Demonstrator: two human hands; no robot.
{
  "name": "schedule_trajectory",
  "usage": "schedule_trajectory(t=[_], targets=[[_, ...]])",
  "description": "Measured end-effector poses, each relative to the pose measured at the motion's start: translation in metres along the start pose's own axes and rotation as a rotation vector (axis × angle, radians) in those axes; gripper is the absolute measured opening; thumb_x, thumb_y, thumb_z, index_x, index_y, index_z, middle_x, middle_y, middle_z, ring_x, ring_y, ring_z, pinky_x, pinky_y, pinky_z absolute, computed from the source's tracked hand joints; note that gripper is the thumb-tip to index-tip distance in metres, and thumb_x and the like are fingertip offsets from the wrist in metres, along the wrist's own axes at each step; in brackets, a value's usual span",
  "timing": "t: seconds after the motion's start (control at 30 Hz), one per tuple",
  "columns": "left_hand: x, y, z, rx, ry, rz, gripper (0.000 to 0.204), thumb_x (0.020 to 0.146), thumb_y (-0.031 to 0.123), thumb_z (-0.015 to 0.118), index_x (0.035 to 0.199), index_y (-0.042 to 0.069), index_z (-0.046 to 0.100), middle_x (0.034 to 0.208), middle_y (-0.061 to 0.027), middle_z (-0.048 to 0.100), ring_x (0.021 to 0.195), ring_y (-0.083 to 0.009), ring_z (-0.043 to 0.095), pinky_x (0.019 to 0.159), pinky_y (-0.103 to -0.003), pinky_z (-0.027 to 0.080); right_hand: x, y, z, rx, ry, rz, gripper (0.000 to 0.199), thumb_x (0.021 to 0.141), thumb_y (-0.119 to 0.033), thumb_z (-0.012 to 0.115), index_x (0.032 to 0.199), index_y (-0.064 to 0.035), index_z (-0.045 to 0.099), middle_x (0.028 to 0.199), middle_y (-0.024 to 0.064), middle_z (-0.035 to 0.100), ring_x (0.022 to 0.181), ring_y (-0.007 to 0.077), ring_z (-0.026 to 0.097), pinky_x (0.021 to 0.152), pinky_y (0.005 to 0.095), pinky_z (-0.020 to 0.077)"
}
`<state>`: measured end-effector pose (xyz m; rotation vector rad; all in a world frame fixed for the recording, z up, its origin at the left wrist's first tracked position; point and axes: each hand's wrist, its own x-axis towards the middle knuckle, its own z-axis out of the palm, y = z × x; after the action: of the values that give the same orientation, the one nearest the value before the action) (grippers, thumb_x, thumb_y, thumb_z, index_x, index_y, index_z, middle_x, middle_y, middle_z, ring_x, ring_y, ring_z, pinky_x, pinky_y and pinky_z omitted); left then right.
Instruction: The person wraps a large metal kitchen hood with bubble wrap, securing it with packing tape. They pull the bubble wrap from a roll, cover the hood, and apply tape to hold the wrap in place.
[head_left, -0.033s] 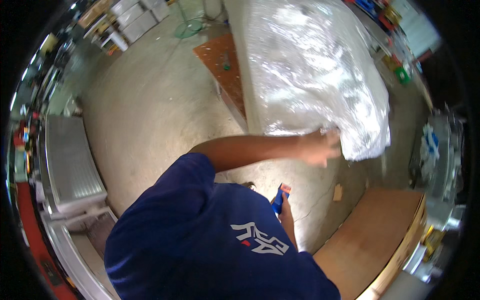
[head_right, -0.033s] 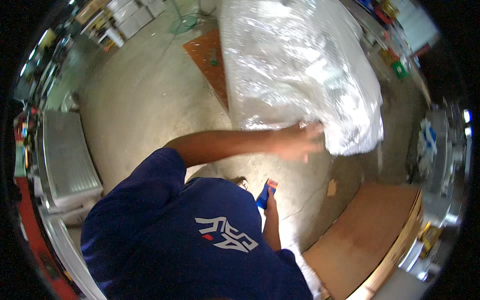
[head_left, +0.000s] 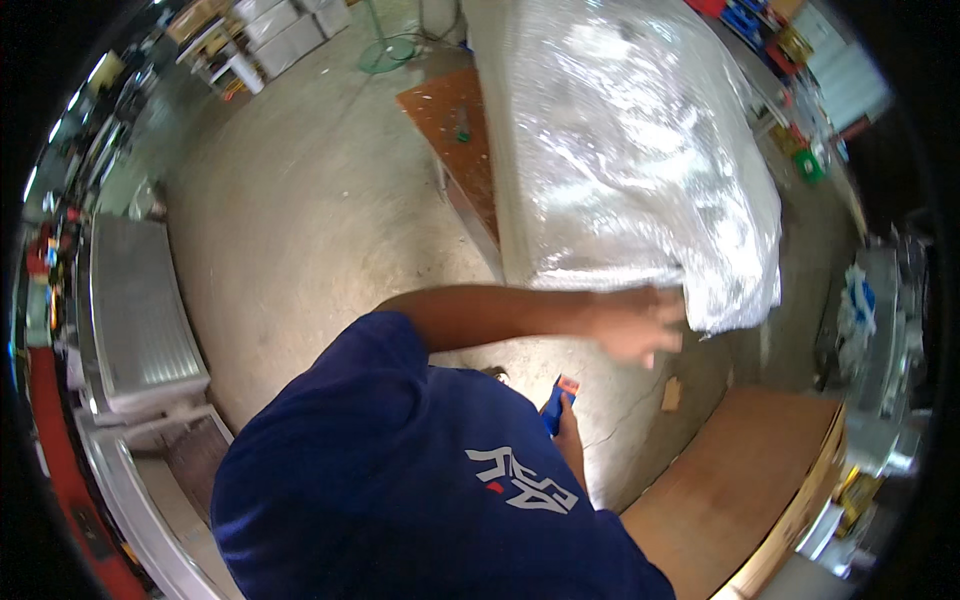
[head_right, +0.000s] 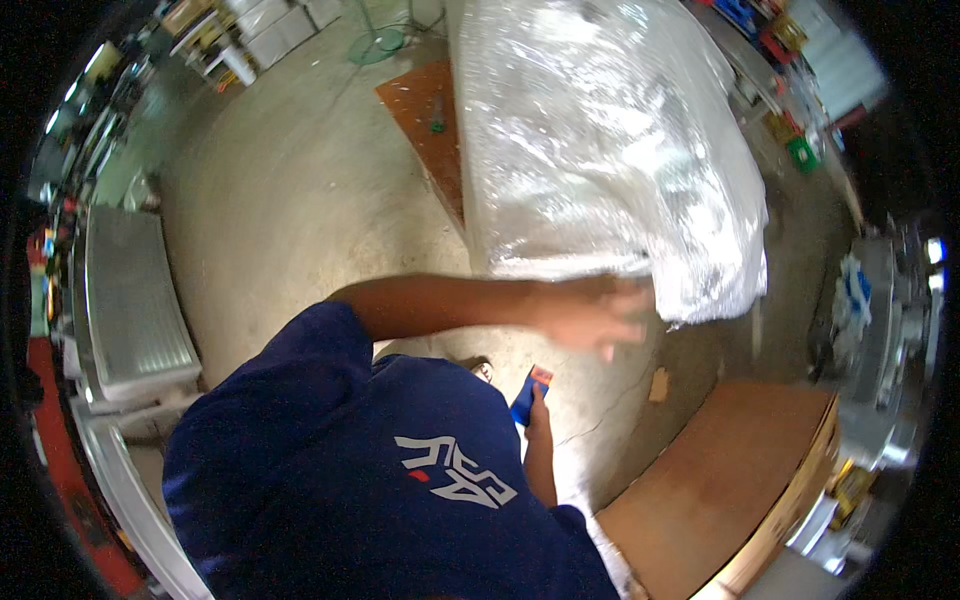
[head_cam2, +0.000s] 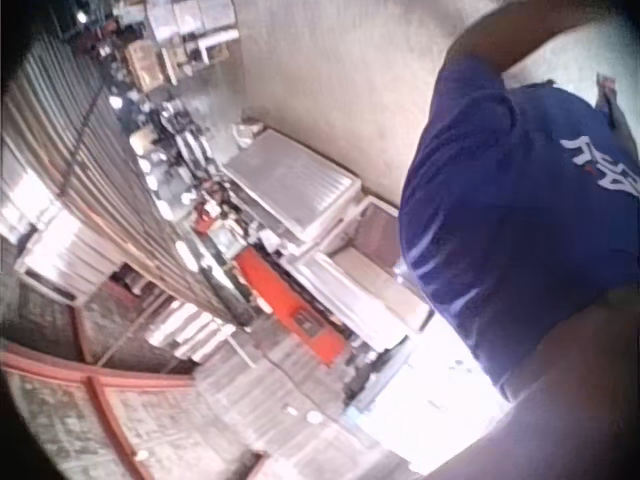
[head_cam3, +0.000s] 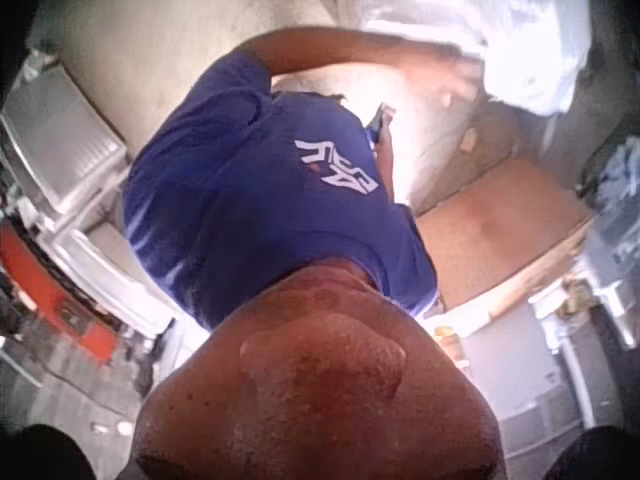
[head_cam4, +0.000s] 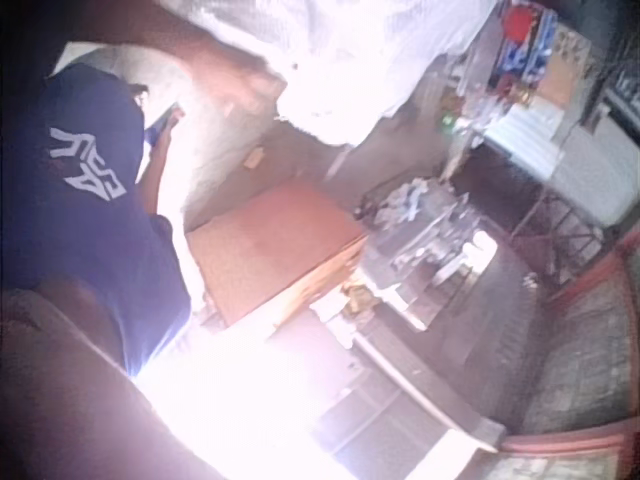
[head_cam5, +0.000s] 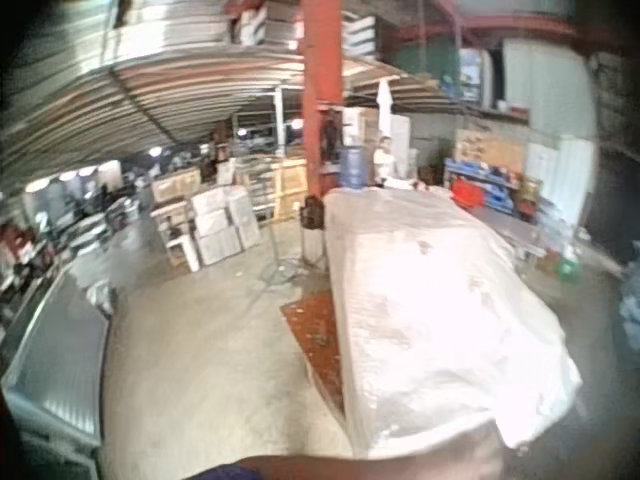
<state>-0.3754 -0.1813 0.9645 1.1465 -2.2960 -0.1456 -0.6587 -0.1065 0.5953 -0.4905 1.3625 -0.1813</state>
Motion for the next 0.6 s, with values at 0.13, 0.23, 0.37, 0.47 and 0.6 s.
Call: schedule_trajectory(t=[0.13,0.23,0.37,0.47,0.6], targets=[[-0.082,0.009,-0.030,-0.059,0.841,-0.089,0.023,0.083,0.015,0.070,0.105,0.008,0.066,0.113,-0.0094,0.063,0.110,-0.0301,0.057,0.099,-0.042,0.043,-0.035,0.018,-0.036,-0.079,0.059,0.136,0.051,0.093,-0.055,0.058,0.099,-0.0055,0.066,0.081,0.0065,0.067,0.069,0.0200,0.065,0.065,0.0353,0.0546],[-0.147,-0.075,-0.025,-0.144,1.308,-0.810,0.053,0.096,0.026,0.056,0.140,0.002,0.040,0.134,-0.0234,0.048,0.125,-0.0376,0.046,0.110,-0.046,0.032,-0.064,0.010,-0.046,-0.119,0.181,0.119,0.052,0.092,-0.055,0.059,0.101,-0.0044,0.066,0.082,0.0067,0.067,0.069,0.0197,0.065,0.066,0.0348,0.0543],[-0.184,-0.221,0.029,-0.679,0.907,-1.435,0.075,0.102,0.053,0.033,0.154,0.000,0.017,0.159,-0.0227,0.019,0.145,-0.0358,0.024,0.118,-0.043,0.020,-0.085,-0.009,-0.030,-0.155,0.325,0.067,0.055,0.090,-0.056,0.061,0.103,-0.0029,0.066,0.083,0.0071,0.067,0.070,0.0192,0.065,0.066,0.0340,0.0540],[-0.181,-0.253,0.053,-0.825,0.915,-1.412,0.076,0.102,0.053,0.031,0.154,0.000,0.014,0.160,-0.0207,0.015,0.147,-0.0339,0.020,0.119,-0.042,0.019,-0.102,-0.011,0.004,-0.166,0.408,0.044,0.057,0.089,-0.057,0.062,0.104,-0.0018,0.066,0.084,0.0073,0.067,0.071,0.0188,0.065,0.067,0.0335,0.0537],[-0.194,-0.234,0.043,-1.131,0.786,-1.391,0.076,0.102,0.052,0.033,0.153,-0.001,0.016,0.159,-0.0206,0.022,0.146,-0.0323,0.023,0.118,-0.041,0.022,-0.112,0.025,0.072,-0.168,0.444,0.039,0.060,0.088,-0.058,0.064,0.106,-0.0004,0.066,0.085,0.0076,0.067,0.072,0.0183,0.064,0.068,0.0327,0.0534]])
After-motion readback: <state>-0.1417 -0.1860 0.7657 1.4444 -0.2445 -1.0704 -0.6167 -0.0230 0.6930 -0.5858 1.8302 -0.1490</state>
